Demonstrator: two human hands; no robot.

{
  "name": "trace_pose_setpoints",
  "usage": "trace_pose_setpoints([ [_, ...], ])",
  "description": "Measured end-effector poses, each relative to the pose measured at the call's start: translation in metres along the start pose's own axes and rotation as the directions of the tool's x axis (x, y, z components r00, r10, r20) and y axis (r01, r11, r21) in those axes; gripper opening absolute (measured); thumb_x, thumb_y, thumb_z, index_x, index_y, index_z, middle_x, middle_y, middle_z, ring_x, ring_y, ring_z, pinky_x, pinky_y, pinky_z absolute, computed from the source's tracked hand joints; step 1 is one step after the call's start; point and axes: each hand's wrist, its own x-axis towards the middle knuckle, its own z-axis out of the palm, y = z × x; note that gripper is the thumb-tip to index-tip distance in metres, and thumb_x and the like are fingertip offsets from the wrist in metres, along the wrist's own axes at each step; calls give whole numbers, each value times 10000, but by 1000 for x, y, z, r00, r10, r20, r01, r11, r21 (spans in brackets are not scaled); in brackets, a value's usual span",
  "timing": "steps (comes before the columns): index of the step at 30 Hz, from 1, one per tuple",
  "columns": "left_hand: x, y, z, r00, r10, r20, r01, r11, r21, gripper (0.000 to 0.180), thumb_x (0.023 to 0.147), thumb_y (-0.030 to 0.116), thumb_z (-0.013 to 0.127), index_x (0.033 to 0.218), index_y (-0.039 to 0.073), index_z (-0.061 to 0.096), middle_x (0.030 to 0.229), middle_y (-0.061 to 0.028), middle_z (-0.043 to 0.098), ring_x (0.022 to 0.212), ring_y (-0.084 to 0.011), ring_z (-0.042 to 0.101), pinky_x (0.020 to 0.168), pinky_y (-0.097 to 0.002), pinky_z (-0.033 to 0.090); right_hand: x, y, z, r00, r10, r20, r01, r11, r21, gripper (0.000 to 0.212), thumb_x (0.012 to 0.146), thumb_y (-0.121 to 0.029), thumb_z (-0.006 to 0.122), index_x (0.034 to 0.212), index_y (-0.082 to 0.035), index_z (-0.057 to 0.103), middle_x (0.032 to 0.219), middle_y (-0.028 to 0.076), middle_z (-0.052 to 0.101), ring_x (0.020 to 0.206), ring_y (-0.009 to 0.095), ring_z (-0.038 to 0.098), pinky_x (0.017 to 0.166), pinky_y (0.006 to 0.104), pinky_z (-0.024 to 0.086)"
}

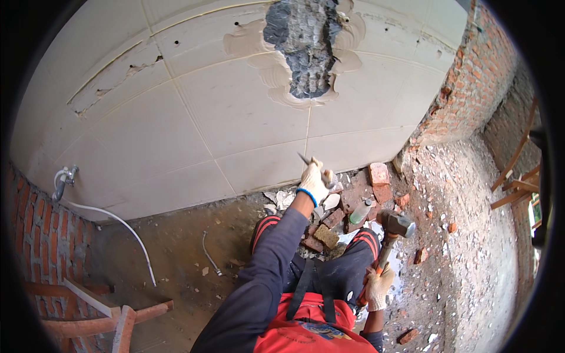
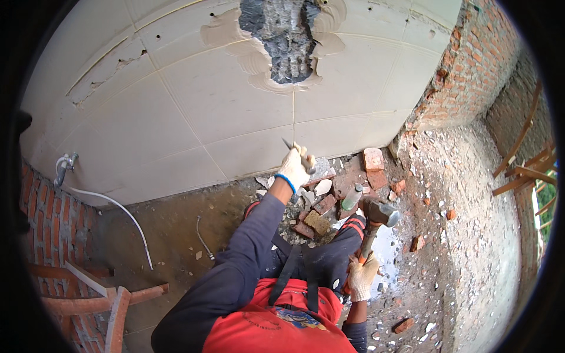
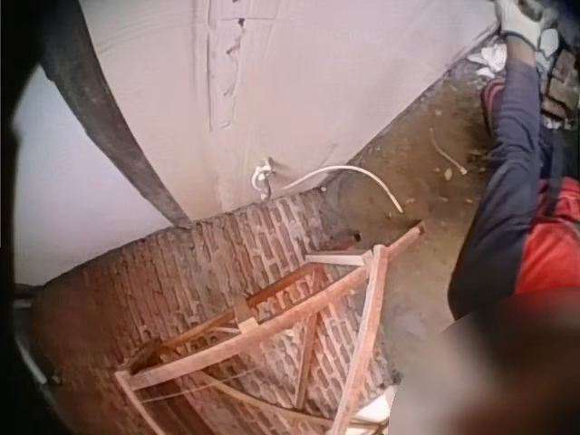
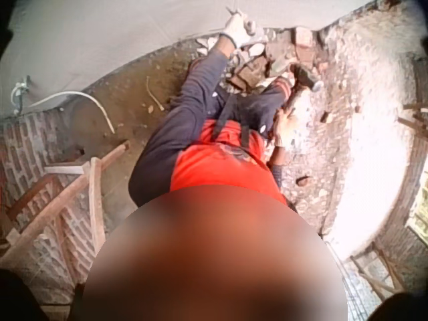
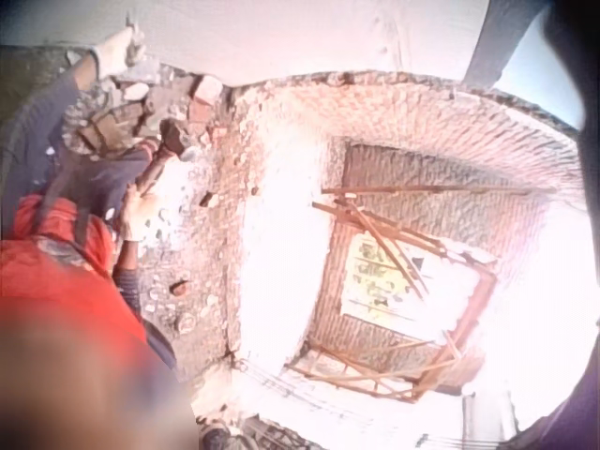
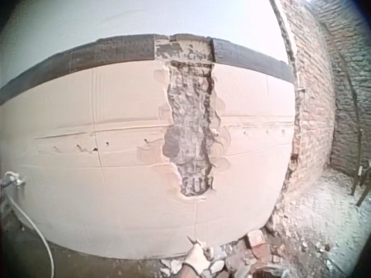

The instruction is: The person uses a hammer and chisel to remove wall tiles. They repeatedly strike the chisel against the tiles to break them and pry them off the wall, creating a large hole in the tiled surface.

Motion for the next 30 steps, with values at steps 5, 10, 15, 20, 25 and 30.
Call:
trace_pose_setpoints([
  [5, 10, -29, -70, 960, -224, -167, 208, 972, -109, 189, 892, 274, 522, 804, 117, 467, 728, -54, 461, 607, -184, 503, 535, -321, 519, -39, 53, 9, 994, 110, -28, -108, 992, 63, 135, 715, 87, 534, 770, -21, 475, 568, 9, 460, 410, 77, 433, 372, 227, 342],
  [10, 1, -4, -59, 981, -161, -106, 168, 984, 61, 217, 912, 338, 504, 868, 130, 461, 771, -50, 486, 598, -158, 522, 517, -338, 531, -54, 62, 7, 997, 67, -28, -67, 998, 4, 119, 722, 72, 548, 763, -14, 478, 574, 11, 464, 440, 83, 446, 403, 231, 365],
  [15, -19, 35, 5, 995, 24, 100, -52, 957, 284, 146, 918, 259, 449, 823, 161, 500, 696, -41, 505, 569, -164, 520, 468, -329, 491, -61, 67, 6, 996, 82, 25, -85, 984, 156, 198, 721, 57, 551, 885, -18, 469, 623, 4, 475, 474, 72, 450, 426, 214, 365],
  [20, -48, 56, 72, 949, 151, 275, -235, 923, 303, 215, 912, 308, 459, 764, 153, 469, 665, -36, 482, 503, -168, 466, 436, -324, 425, -52, 69, 7, 977, 190, 97, -202, 971, 127, 195, 722, 59, 450, 871, -67, 446, 581, -6, 444, 404, 74, 424, 357, 206, 333],
  [25, -67, 74, 123, 877, 223, 426, -334, 920, 205, 247, 919, 281, 442, 701, 166, 434, 616, -14, 439, 491, -155, 418, 442, -304, 373, -40, 62, 9, 972, 201, 121, -217, 967, 132, 151, 753, 51, 506, 828, -60, 436, 564, -18, 429, 399, 66, 402, 360, 213, 323],
  [30, -76, 90, 151, 880, 209, 425, -274, 957, 96, 258, 919, 225, 420, 665, 178, 424, 592, 9, 412, 486, -134, 381, 450, -277, 358, -28, 42, 12, 984, 128, 123, -147, 975, 164, 162, 772, 13, 597, 798, -50, 450, 573, -20, 429, 412, 60, 394, 380, 213, 329],
])
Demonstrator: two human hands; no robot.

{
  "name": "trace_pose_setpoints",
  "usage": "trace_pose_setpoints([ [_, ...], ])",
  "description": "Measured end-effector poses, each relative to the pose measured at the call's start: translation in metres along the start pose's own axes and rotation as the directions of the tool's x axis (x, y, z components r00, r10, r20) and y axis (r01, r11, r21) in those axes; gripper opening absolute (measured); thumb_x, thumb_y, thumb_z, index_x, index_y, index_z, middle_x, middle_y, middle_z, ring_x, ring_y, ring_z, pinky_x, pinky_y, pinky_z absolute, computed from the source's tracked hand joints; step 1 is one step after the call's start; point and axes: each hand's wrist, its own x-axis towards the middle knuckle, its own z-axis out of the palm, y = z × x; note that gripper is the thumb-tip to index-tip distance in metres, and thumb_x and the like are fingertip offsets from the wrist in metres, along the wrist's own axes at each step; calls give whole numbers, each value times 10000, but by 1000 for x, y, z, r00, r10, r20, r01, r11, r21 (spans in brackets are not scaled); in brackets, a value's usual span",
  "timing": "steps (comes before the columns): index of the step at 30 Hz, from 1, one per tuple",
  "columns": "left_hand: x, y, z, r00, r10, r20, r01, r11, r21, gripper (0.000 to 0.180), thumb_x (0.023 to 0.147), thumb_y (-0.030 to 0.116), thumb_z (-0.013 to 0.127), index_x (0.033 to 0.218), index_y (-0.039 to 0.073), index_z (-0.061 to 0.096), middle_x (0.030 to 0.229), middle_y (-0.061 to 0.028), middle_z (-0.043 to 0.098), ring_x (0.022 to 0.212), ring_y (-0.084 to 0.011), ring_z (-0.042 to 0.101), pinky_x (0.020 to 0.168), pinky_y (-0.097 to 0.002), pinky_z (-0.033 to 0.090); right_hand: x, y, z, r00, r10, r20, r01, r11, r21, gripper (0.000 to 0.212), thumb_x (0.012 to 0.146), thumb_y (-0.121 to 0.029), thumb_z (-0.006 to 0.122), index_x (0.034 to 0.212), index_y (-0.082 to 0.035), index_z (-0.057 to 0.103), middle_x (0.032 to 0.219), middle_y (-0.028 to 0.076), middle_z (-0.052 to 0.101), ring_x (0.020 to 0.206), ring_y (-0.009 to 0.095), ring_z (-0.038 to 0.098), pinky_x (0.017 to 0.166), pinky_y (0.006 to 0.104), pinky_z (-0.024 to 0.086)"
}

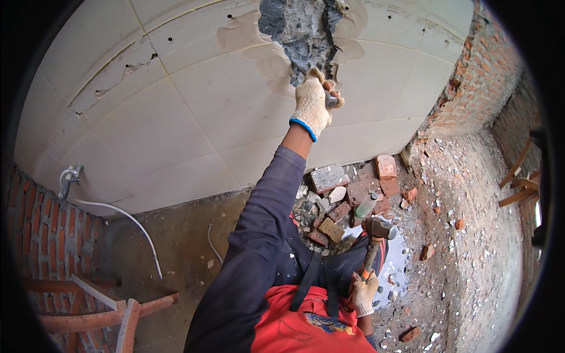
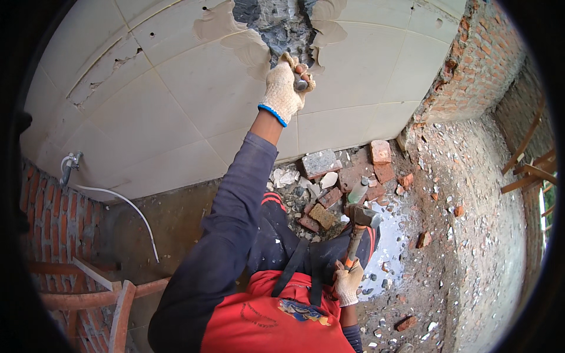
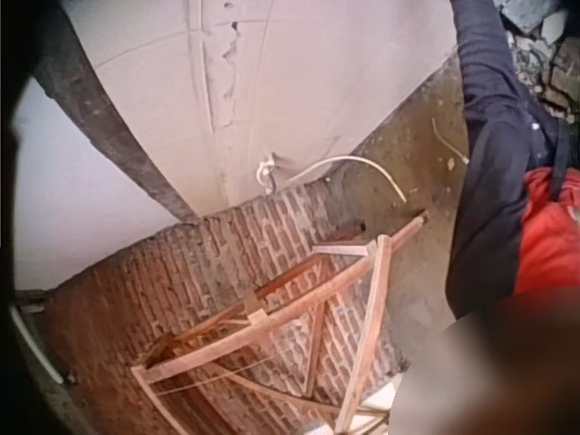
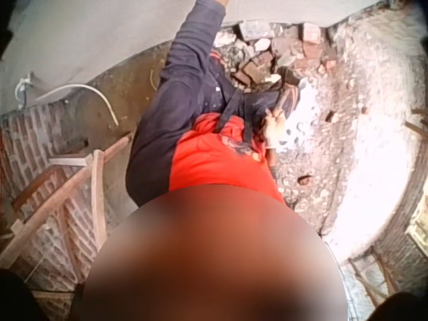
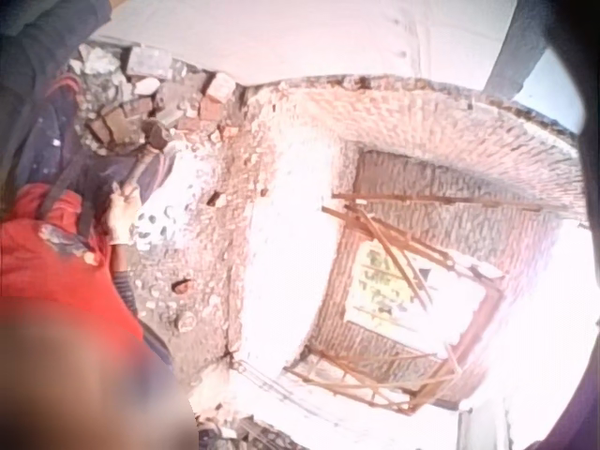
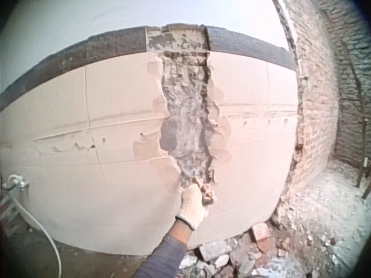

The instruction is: The person uses a hammer and chisel to remove wall tiles. They repeatedly strike the chisel against the tiles to break them and pry them off the wall, creating a large hole in the tiled surface.

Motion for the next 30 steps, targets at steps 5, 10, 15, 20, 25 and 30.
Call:
trace_pose_setpoints([
  [5, 2, 6, 4, 999, -12, 32, 15, 998, -67, 276, 921, 277, 450, 663, 182, 436, 566, 42, 403, 478, -109, 383, 455, -261, 376, 20, -55, 9, 977, -209, -38, 198, 959, -203, 142, 765, -14, 625, 841, -10, 505, 664, 24, 522, 480, 61, 460, 431, 218, 379],
  [10, 3, 15, 6, 994, -20, 105, 38, 985, -167, 332, 924, 309, 450, 621, 175, 431, 557, 56, 411, 469, -86, 386, 460, -243, 384, 31, -144, 33, 776, -626, -78, 617, 779, -110, 104, 752, -3, 574, 828, -6, 503, 668, 25, 533, 521, 76, 491, 473, 214, 419],
  [15, 7, 24, 22, 996, -81, 44, 91, 931, -353, 233, 891, 197, 425, 658, 204, 431, 578, 33, 403, 507, -124, 406, 497, -296, 396, 53, -221, 69, 309, -951, -12, 887, 284, 363, 233, 814, -58, 582, 1013, -35, 462, 677, 73, 515, 485, 154, 466, 438, 280, 417],
  [20, 34, 11, 25, 997, 73, 25, -60, 937, -344, 143, 902, 146, 455, 780, 208, 496, 619, 24, 442, 526, -115, 441, 535, -298, 445, 90, -238, 142, 559, -826, 69, 828, 561, 1, 206, 746, -3, 585, 926, -30, 489, 675, 55, 516, 572, 133, 506, 480, 268, 425],
  [25, 63, 1, 28, 984, -12, 179, 87, 904, -418, 139, 896, 306, 436, 789, 217, 435, 610, 1, 397, 520, -140, 434, 495, -284, 415, 114, -226, 156, 753, -601, 270, 658, 669, -347, 59, 742, 8, 543, 778, -30, 516, 610, -1, 498, 492, 66, 443, 449, 224, 373],
  [30, 46, 7, 40, 997, -56, -43, 31, 895, -445, 275, 843, -30, 445, 913, 230, 500, 837, -19, 488, 645, -144, 477, 577, -348, 475, 89, -267, 94, 594, -802, 65, 799, 598, 69, 117, 770, -53, 587, 862, -30, 517, 587, -9, 479, 471, 79, 452, 420, 216, 375],
])
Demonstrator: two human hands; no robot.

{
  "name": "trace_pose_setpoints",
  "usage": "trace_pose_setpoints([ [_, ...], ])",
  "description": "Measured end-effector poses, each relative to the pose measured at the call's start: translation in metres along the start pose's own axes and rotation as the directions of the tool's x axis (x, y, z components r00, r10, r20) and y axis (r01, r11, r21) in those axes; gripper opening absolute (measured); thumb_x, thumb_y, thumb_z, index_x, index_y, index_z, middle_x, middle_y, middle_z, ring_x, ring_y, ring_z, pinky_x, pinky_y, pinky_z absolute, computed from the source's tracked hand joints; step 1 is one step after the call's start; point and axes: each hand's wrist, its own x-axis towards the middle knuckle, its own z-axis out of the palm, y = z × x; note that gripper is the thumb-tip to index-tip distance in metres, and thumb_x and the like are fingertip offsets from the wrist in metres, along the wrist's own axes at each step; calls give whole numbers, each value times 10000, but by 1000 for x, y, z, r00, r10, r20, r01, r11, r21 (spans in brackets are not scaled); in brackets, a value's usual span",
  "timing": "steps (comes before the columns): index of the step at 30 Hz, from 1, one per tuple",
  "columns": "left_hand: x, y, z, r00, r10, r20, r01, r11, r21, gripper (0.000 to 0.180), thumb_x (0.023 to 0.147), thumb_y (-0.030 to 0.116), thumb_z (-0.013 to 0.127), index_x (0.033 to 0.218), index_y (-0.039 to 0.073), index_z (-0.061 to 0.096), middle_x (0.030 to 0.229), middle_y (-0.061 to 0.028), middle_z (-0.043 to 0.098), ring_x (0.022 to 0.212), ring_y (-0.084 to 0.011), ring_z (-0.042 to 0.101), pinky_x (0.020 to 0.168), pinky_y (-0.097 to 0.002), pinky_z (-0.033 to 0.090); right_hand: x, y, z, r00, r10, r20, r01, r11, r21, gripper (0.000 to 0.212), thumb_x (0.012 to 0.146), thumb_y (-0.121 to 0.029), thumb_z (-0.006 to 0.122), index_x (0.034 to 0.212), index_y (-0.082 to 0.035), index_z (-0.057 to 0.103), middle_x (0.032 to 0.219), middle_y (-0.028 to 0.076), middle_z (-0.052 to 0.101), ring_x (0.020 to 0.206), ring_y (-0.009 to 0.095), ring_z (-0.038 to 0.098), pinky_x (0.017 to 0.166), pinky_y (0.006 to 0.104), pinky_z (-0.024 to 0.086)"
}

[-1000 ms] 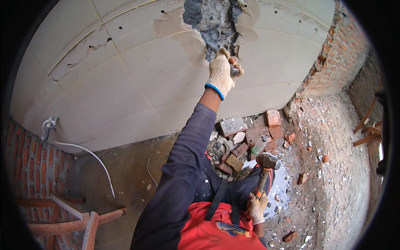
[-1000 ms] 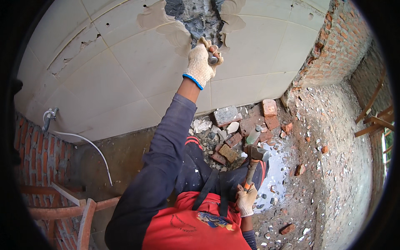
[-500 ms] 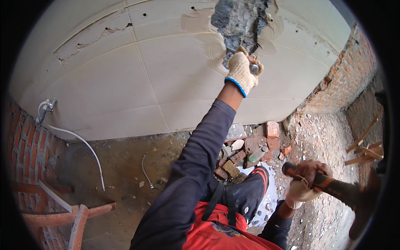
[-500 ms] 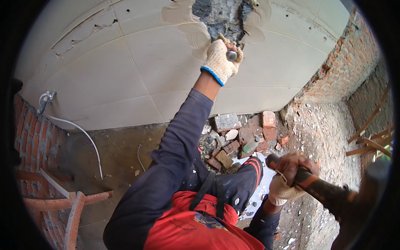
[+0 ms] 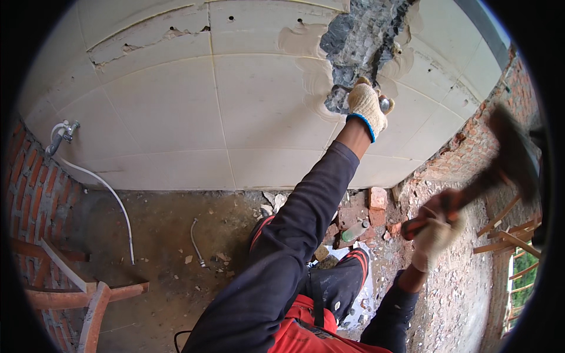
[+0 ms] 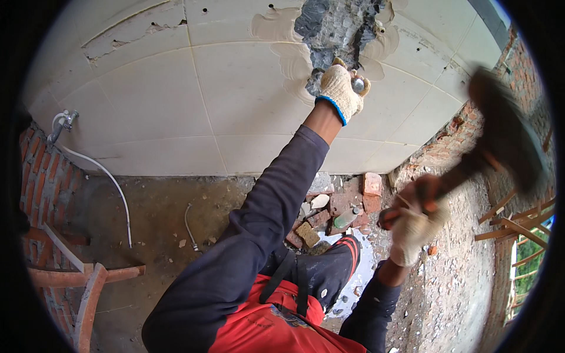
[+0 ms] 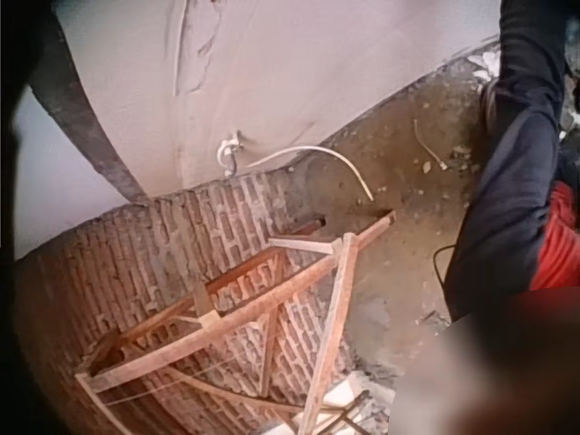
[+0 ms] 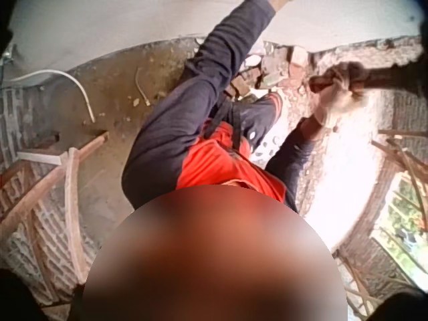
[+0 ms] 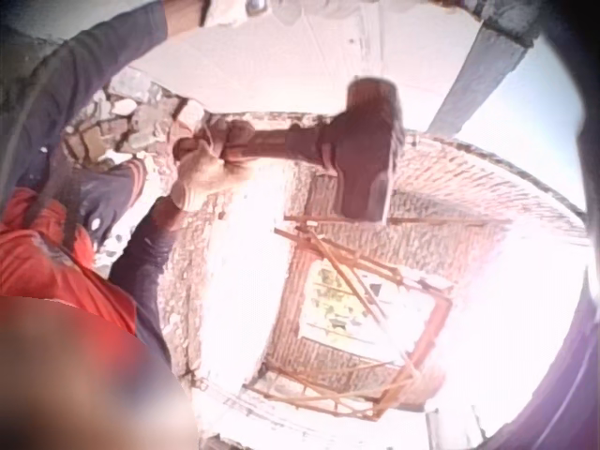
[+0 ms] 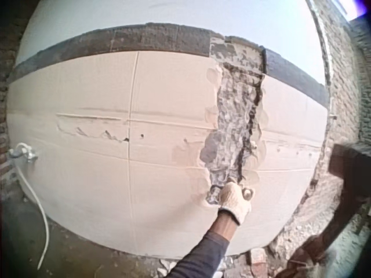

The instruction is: The person uses a hammer and chisel to remove wall tiles. They repeatedly strike the chisel against the tiles to break them and pry them off the wall, creating a large hole in the tiled surface.

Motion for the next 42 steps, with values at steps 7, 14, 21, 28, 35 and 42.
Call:
trace_pose_setpoints([
  [7, -18, 1, 3, 1000, 28, -10, -28, 999, 15, 36, 857, 198, 445, 865, 218, 473, 752, 2, 465, 596, -140, 461, 563, -356, 420, 25, -57, 29, 760, -649, -37, 628, 720, 295, 58, 804, -92, 534, 854, -113, 513, 625, 5, 431, 581, 158, 435, 629, 325, 434],
  [14, 21, 12, -26, 804, -219, 553, 127, 971, 200, 278, 883, 278, 380, 1018, 96, 542, 971, -61, 602, 882, -221, 581, 826, -373, 487, 4, 80, 64, 933, 305, 193, -197, 878, -436, 54, 691, -37, 557, 732, -19, 527, 586, 33, 514, 542, 103, 485, 508, 259, 394],
  [21, 8, 38, -28, 997, -78, -22, 71, 971, -226, 212, 880, 157, 458, 683, 167, 534, 652, -42, 519, 592, -194, 542, 616, -385, 554, -7, 45, 19, 954, 298, 3, -295, 945, -144, 107, 712, 64, 534, 777, -20, 525, 579, 2, 481, 459, 69, 442, 422, 204, 364],
  [28, -25, 45, -83, 978, -163, 127, 134, 969, 208, 298, 952, 221, 377, 666, 161, 437, 571, 44, 384, 476, -92, 371, 470, -268, 436, -90, 45, -51, 927, 248, -280, -297, 944, -146, 132, 734, -19, 532, 849, -21, 467, 595, 35, 458, 434, 98, 436, 408, 218, 361],
  [35, -26, 46, -109, 981, -180, 77, 122, 869, 479, 248, 958, 325, 404, 784, 153, 445, 574, 61, 400, 468, -81, 419, 457, -256, 408, -233, 75, -106, 669, 586, -457, -715, 676, -180, 82, 726, 17, 526, 718, -20, 453, 496, 12, 429, 362, 89, 422, 345, 225, 332],
  [42, -42, 35, -101, 985, -160, 61, 97, 813, 574, 249, 954, 340, 407, 847, 119, 450, 815, -61, 514, 580, -157, 467, 559, -315, 454, -311, 85, -100, 472, 818, -328, -855, 516, 58, 107, 736, 60, 490, 721, -27, 429, 519, 13, 432, 363, 99, 433, 337, 249, 340],
])
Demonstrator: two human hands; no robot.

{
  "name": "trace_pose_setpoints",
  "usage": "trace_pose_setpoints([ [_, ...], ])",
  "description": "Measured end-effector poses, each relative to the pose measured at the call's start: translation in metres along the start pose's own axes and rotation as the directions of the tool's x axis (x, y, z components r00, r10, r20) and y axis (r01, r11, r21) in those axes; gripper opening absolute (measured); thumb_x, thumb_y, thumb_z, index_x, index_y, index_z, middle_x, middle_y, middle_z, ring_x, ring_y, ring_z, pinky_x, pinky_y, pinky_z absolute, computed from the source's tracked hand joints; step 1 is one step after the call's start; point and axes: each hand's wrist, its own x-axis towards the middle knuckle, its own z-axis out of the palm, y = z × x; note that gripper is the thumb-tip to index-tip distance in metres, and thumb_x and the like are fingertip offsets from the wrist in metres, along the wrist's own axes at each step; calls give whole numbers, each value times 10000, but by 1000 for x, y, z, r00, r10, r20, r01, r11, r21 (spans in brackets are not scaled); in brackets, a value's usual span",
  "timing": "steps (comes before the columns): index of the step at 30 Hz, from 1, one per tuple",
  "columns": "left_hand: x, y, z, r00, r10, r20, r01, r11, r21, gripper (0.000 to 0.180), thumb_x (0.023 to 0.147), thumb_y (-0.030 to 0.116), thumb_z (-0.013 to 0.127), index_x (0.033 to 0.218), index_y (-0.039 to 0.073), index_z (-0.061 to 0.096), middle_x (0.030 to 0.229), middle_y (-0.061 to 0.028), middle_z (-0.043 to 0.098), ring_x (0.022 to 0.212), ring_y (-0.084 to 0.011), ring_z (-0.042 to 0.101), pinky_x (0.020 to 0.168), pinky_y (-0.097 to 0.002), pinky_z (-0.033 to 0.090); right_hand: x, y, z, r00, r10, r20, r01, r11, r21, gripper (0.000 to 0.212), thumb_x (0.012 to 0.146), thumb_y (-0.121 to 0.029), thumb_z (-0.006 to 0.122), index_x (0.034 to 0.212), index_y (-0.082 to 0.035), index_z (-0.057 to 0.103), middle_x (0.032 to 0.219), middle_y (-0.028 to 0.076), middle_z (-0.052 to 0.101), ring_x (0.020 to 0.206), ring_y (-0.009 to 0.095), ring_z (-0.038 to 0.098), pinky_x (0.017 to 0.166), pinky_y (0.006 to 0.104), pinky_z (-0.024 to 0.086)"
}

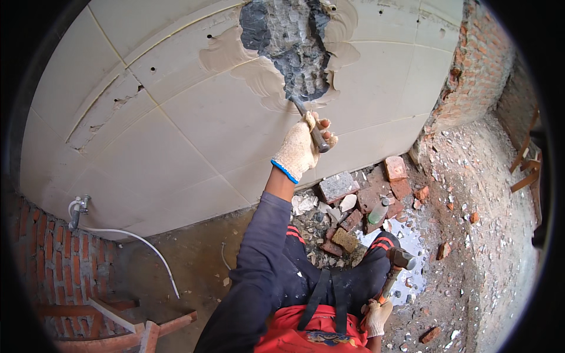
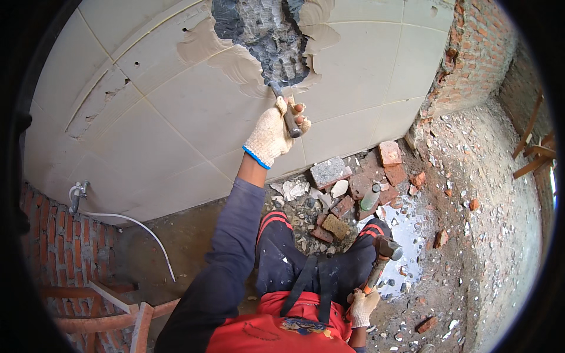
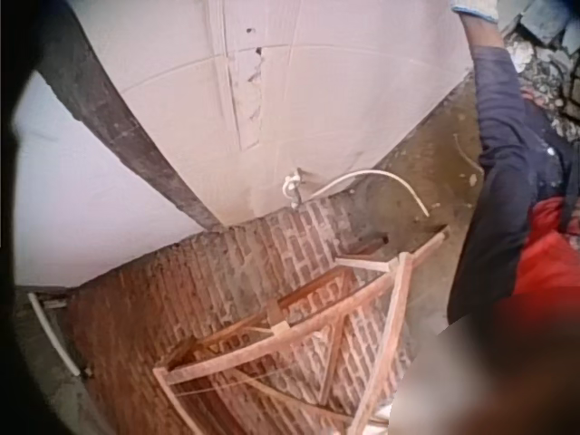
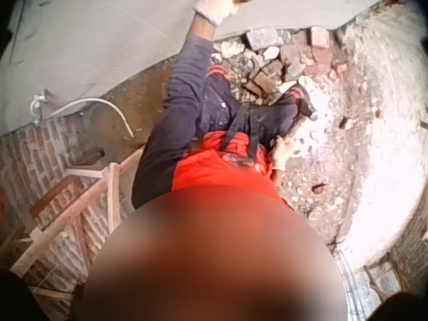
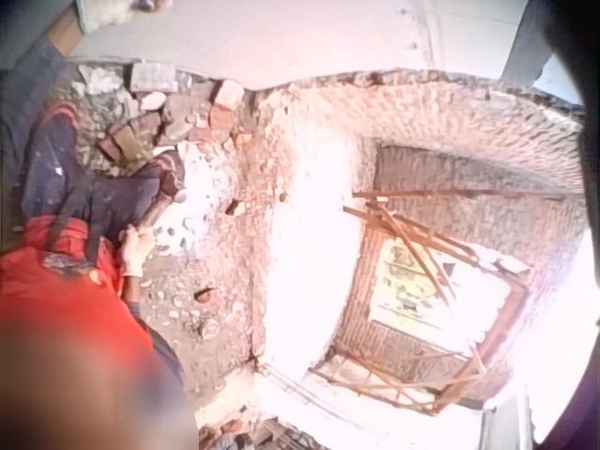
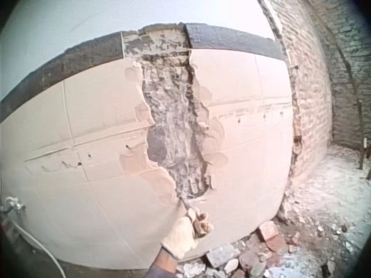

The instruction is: The person uses a hammer and chisel to remove wall tiles. They repeatedly strike the chisel against the tiles to break them and pry them off the wall, creating a large hole in the tiled surface.

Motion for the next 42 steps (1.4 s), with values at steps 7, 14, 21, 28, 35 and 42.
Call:
trace_pose_setpoints([
  [7, 3, 19, 52, 987, 157, -34, -156, 986, 54, 201, 954, 282, 405, 809, 148, 447, 748, -53, 543, 468, -114, 434, 447, -268, 442, 4, -15, 3, 991, 26, 131, -6, 988, -151, 99, 744, 43, 524, 743, -18, 446, 524, 8, 430, 380, 87, 433, 358, 243, 341],
  [14, 11, 26, 65, 960, 166, -223, -183, 982, -54, 208, 910, 274, 412, 712, 215, 435, 598, 30, 444, 462, -113, 394, 465, -275, 346, 21, -90, 28, 930, -333, 156, 357, 917, -176, 110, 710, 25, 569, 760, -18, 481, 570, -7, 468, 462, 58, 432, 425, 213, 361],
  [21, 17, 22, 74, 949, 172, -265, -189, 981, -40, 149, 879, 252, 424, 733, 232, 450, 586, 46, 425, 447, -98, 368, 435, -270, 316, 15, -178, 53, 768, -618, 169, 625, 780, 11, 107, 736, -32, 587, 682, -17, 497, 585, 2, 494, 461, 67, 459, 434, 211, 364],
  [28, 25, 28, 88, 976, 186, -108, -216, 831, -512, 211, 877, 166, 404, 670, 203, 421, 580, 38, 428, 490, -107, 409, 482, -263, 385, 25, -230, 85, 390, -920, 36, 868, 380, 321, 212, 852, -118, 552, 1023, -16, 479, 536, -3, 417, 449, 101, 388, 442, 254, 362],
  [35, 25, 29, 74, 977, 213, -14, -186, 821, -540, 256, 901, 225, 414, 651, 170, 404, 556, 51, 390, 470, -86, 385, 442, -244, 387, 63, -236, 175, 514, -799, 311, 532, 582, 615, 223, 691, 40, 608, 893, -39, 556, 805, 57, 564, 628, 151, 531, 598, 293, 461],
  [42, 24, 26, 75, 962, 271, 23, -203, 773, -601, 268, 908, 179, 402, 640, 187, 406, 541, 43, 370, 452, -78, 357, 435, -247, 376, 80, -247, 186, 639, -639, 429, 693, 720, 40, 55, 719, -12, 575, 718, -28, 523, 582, -2, 508, 490, 65, 467, 461, 221, 385],
])
